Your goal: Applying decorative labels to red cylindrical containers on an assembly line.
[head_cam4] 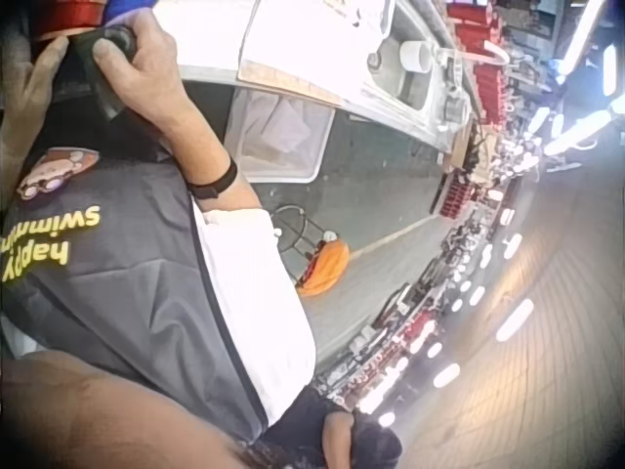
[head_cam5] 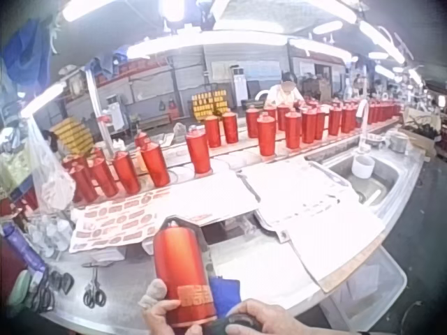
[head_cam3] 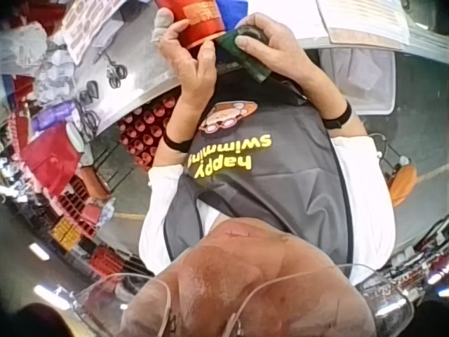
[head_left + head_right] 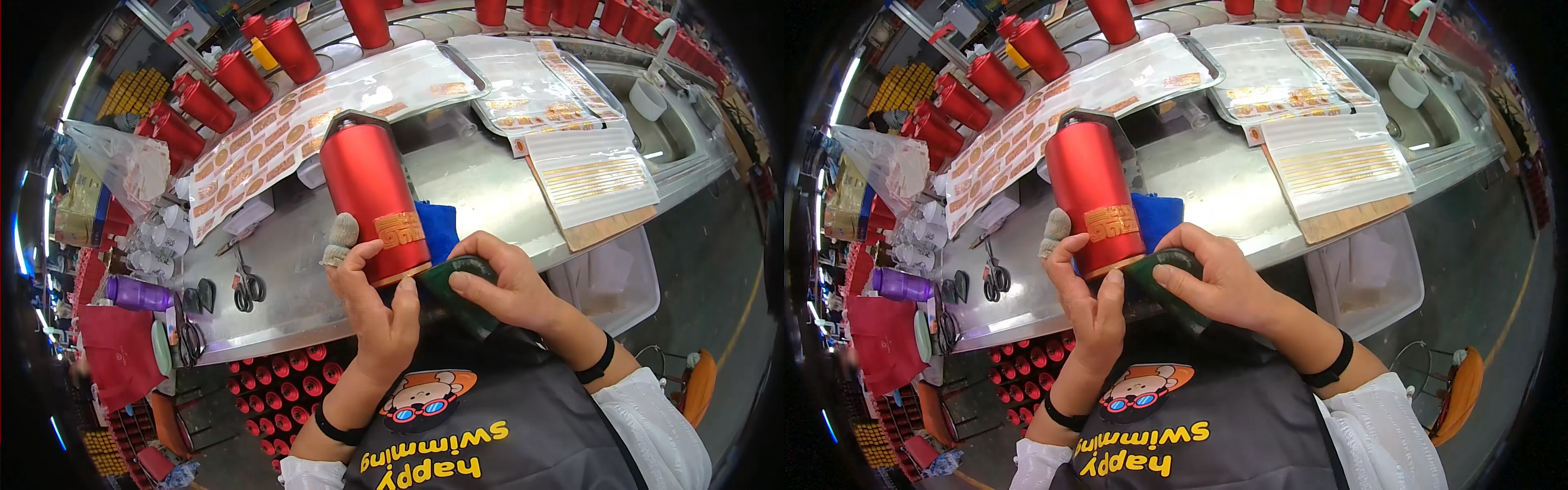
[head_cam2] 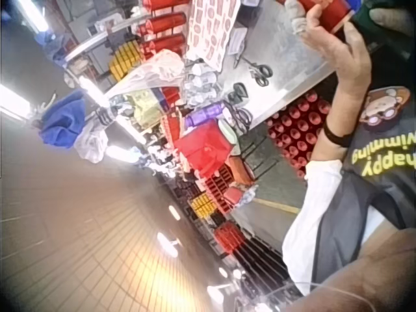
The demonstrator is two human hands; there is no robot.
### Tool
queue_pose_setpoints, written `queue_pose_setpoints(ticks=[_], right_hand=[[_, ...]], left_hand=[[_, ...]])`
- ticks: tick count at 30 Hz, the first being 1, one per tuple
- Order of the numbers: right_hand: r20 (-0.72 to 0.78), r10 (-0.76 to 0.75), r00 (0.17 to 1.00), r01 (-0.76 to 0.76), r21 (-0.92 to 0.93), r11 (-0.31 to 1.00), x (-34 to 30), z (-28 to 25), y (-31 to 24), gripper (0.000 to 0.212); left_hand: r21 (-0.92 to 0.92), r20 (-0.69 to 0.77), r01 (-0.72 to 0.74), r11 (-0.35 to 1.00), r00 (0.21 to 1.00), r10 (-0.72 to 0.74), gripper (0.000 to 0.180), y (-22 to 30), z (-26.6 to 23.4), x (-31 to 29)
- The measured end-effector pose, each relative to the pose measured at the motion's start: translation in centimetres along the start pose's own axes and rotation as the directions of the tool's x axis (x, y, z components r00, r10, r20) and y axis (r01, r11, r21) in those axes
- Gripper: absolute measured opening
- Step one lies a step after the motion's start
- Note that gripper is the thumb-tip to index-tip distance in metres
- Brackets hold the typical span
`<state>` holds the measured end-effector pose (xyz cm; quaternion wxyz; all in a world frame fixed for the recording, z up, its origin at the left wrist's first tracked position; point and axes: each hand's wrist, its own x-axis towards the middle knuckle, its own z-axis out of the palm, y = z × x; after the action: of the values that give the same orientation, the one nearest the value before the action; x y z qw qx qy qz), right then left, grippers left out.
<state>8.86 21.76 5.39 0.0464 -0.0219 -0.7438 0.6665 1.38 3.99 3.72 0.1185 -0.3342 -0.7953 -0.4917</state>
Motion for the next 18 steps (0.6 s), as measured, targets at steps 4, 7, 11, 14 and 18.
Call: queue_pose_setpoints(ticks=[4,7,11,14,18], right_hand=[[0.003,-0.010,1.000,0.010,-0.015,1.000,0.0,0.1,0.1,0.023],[-0.008,-0.055,0.998,0.054,-0.053,0.997,0.1,0.2,0.3,0.023],[-0.003,-0.014,1.000,0.014,-0.038,0.999,0.2,0.3,0.1,0.023],[-0.023,-0.007,1.000,0.007,-0.018,1.000,0.2,0.5,0.0,0.022],[-0.028,-0.010,1.000,0.009,-0.041,0.999,0.1,0.4,-0.1,0.022]], left_hand=[[-0.031,-0.014,0.015,0.999,1.000,-0.016,0.045,-0.1,0.1,-0.1],[-0.098,-0.016,0.023,0.995,1.000,-0.024,0.045,-0.3,0.2,-0.1],[-0.280,0.011,0.108,0.954,0.994,-0.109,0.044,-1.0,0.2,-0.5],[-0.321,-0.004,0.123,0.939,0.991,-0.131,0.042,-1.1,0.2,-0.6],[-0.225,-0.027,0.041,0.973,0.998,-0.048,0.040,-1.2,0.2,-0.3]])
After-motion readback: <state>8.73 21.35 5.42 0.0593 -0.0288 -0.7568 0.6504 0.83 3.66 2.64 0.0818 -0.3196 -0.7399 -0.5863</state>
